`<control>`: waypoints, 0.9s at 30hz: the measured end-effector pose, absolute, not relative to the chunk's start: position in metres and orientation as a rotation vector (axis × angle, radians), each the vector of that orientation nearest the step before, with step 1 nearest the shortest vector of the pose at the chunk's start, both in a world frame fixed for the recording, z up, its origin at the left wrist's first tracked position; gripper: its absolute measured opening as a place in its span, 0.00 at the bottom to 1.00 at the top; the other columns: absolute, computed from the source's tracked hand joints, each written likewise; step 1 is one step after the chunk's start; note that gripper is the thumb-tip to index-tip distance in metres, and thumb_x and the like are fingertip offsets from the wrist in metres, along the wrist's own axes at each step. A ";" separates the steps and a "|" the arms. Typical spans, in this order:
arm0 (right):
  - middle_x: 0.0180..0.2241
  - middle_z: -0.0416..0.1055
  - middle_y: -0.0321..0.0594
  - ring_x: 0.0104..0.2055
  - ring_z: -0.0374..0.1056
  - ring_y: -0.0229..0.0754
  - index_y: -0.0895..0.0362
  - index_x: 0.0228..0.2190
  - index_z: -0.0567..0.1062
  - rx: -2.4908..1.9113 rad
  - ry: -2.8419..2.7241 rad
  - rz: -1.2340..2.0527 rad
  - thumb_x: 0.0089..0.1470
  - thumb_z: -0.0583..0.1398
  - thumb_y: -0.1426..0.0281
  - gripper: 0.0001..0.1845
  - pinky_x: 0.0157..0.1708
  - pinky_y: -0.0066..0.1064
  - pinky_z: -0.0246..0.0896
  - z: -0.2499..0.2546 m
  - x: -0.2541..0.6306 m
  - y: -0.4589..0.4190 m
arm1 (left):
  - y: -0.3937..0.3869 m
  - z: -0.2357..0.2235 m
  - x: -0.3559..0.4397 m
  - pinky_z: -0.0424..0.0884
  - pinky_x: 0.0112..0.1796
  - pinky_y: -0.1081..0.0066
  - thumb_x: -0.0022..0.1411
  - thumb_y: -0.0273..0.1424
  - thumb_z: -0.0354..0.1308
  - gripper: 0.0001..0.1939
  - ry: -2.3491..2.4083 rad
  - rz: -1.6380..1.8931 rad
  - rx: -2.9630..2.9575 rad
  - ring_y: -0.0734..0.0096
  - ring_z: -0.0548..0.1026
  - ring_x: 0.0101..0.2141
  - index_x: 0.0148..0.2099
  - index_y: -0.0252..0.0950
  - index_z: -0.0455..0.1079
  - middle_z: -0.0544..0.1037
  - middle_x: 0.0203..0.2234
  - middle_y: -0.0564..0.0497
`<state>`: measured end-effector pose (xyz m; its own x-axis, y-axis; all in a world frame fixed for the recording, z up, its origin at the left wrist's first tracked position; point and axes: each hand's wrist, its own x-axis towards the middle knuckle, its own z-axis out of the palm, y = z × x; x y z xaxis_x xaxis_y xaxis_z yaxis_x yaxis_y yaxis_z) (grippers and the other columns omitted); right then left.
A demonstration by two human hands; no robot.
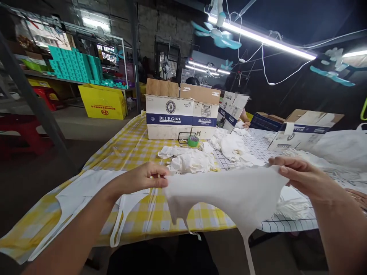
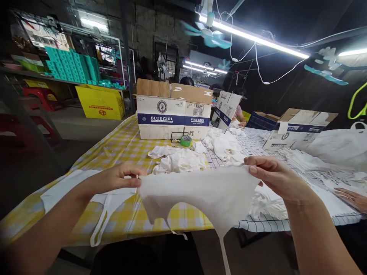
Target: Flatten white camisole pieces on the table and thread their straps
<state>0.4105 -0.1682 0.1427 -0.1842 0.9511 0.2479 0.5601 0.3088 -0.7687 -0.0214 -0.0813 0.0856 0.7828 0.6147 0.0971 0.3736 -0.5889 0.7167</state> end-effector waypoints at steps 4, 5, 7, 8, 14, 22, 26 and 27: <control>0.20 0.59 0.36 0.21 0.55 0.34 0.56 0.19 0.68 -1.304 -1.728 0.967 0.50 0.59 0.58 0.17 0.18 0.27 0.51 0.137 0.394 -0.168 | -0.088 0.101 -0.004 0.61 0.33 0.74 0.59 0.39 0.51 0.12 0.957 0.723 2.288 0.70 0.68 0.33 0.32 0.36 0.70 0.72 0.30 0.53; 0.19 0.57 0.34 0.20 0.53 0.33 0.57 0.20 0.68 -1.298 -1.734 0.990 0.50 0.59 0.58 0.17 0.18 0.26 0.49 0.136 0.383 -0.166 | -0.090 0.102 0.008 0.61 0.37 0.73 0.59 0.39 0.52 0.11 0.959 0.797 2.255 0.68 0.68 0.37 0.35 0.37 0.70 0.72 0.35 0.52; 0.18 0.54 0.32 0.19 0.51 0.31 0.58 0.20 0.69 -1.290 -1.801 1.028 0.50 0.59 0.58 0.17 0.16 0.25 0.46 0.133 0.354 -0.160 | -0.097 0.102 0.039 0.61 0.42 0.70 0.58 0.39 0.52 0.13 0.842 0.882 2.134 0.65 0.67 0.44 0.43 0.40 0.69 0.71 0.43 0.51; 0.17 0.53 0.31 0.19 0.50 0.31 0.58 0.21 0.69 -1.288 -1.849 1.051 0.50 0.59 0.58 0.17 0.16 0.24 0.45 0.130 0.338 -0.156 | -0.100 0.102 0.056 0.61 0.42 0.70 0.58 0.39 0.53 0.15 0.748 0.887 2.059 0.65 0.67 0.45 0.46 0.40 0.68 0.71 0.44 0.50; 0.16 0.51 0.28 0.17 0.47 0.28 0.59 0.22 0.69 -1.296 -1.816 1.123 0.49 0.58 0.54 0.20 0.15 0.22 0.47 0.110 0.278 -0.138 | -0.103 0.098 0.107 0.55 0.22 0.77 0.53 0.44 0.57 0.21 0.696 0.638 1.881 0.77 0.63 0.23 0.45 0.34 0.66 0.68 0.23 0.55; 0.17 0.55 0.27 0.17 0.48 0.26 0.60 0.25 0.68 -0.908 -1.912 1.700 0.46 0.62 0.56 0.18 0.15 0.21 0.43 0.082 0.279 -0.139 | -0.099 0.141 0.056 0.53 0.21 0.77 0.55 0.41 0.54 0.15 0.597 0.230 2.132 0.78 0.58 0.21 0.27 0.34 0.69 0.61 0.18 0.56; 0.17 0.61 0.30 0.17 0.53 0.27 0.61 0.24 0.73 -0.855 -2.184 1.809 0.44 0.63 0.58 0.17 0.16 0.21 0.48 0.057 0.287 -0.139 | -0.106 0.165 0.016 0.64 0.32 0.69 0.51 0.43 0.56 0.17 0.514 0.434 2.029 0.68 0.67 0.30 0.23 0.34 0.69 0.69 0.25 0.50; 0.19 0.63 0.31 0.18 0.55 0.28 0.62 0.26 0.74 -0.844 -2.228 1.857 0.43 0.64 0.58 0.18 0.16 0.20 0.50 0.051 0.290 -0.139 | -0.107 0.167 0.004 0.65 0.34 0.67 0.50 0.44 0.57 0.18 0.469 0.520 1.995 0.67 0.68 0.31 0.20 0.34 0.67 0.69 0.25 0.50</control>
